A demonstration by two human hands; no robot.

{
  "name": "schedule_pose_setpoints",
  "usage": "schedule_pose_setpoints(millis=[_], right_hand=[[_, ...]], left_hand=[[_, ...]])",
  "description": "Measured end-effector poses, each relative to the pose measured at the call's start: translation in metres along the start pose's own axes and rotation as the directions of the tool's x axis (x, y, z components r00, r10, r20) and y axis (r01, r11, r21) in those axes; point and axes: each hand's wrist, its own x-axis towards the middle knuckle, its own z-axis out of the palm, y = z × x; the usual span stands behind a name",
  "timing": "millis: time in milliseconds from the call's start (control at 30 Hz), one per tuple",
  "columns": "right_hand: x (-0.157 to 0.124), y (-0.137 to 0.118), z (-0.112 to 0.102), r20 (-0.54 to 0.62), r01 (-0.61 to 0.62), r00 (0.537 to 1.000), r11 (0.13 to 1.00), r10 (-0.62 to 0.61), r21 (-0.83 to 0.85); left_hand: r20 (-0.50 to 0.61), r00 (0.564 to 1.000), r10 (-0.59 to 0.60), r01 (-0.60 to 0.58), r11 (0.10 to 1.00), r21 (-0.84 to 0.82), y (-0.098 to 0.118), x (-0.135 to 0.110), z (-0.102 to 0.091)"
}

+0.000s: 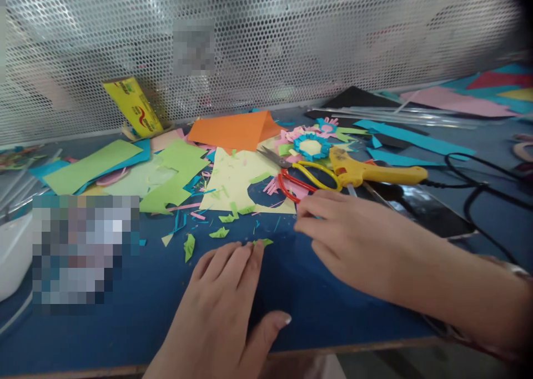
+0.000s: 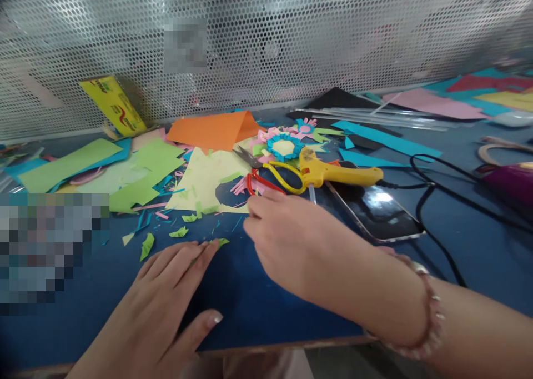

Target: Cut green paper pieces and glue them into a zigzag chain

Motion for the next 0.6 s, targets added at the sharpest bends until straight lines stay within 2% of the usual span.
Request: schedule_pose_setpoints(millis=[233, 400, 533, 600], right_hand=[[0.011, -0.021, 0.005, 0.108, 0.163, 0.981, 0.986, -0.159, -0.029], [0.009, -0.022, 0.01, 0.113, 0.101, 0.988, 0.994, -0.106, 0.042], [0.009, -0.023, 0.013, 0.121, 0.078, 0.989, 0.997, -0.081, 0.028], [0.009, -0.022, 0.013, 0.12, 0.098, 0.988, 0.995, -0.098, 0.009]], left_hand=[[-0.023, 0.999, -0.037, 0.038, 0.999, 0.015, 0.002, 0.0, 0.004], [-0.007, 1.0, -0.024, 0.025, 0.999, 0.026, 0.002, 0.0, 0.006], [-0.078, 0.997, 0.004, -0.003, 1.0, 0.01, -0.005, -0.01, 0.004], [-0.129, 0.991, -0.022, 0.024, 1.0, 0.008, -0.009, -0.016, 0.0]])
